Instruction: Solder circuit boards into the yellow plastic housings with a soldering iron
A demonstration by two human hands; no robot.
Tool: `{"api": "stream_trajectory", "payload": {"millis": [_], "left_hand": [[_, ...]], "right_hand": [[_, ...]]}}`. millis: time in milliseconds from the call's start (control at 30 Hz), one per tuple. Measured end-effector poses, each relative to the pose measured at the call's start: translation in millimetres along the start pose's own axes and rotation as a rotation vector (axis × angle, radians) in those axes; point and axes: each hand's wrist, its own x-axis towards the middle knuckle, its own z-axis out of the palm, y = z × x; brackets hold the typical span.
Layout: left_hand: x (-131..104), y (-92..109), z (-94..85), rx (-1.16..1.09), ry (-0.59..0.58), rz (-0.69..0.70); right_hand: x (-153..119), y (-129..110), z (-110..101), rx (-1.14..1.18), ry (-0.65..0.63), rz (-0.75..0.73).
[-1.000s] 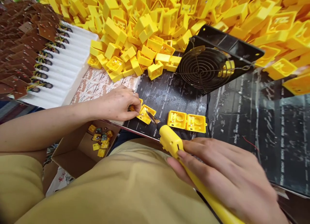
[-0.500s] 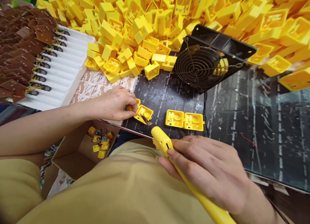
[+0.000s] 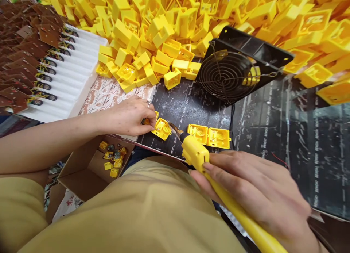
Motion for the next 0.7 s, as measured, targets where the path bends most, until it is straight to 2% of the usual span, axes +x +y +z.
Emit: {"api": "stream_trajectory", "payload": {"millis": [67, 233, 500, 700], "left_hand": [[0, -1, -0.6, -0.015, -0.007, -0.004], [-1, -2, 1.6, -0.021, 0.03, 0.017], [-1, 0, 2.8, -0.001, 0.037, 0.012], [-2, 0, 2.0, 0.004, 0.036, 0.017]], "right_hand": [[-1, 0, 3, -0.003, 0.019, 0.012], [0, 3, 6, -0.036, 0.015, -0.093], [2, 2, 8, -0.029, 0.011, -0.095], [14, -18, 5, 0.012, -0.093, 0.048]]}}
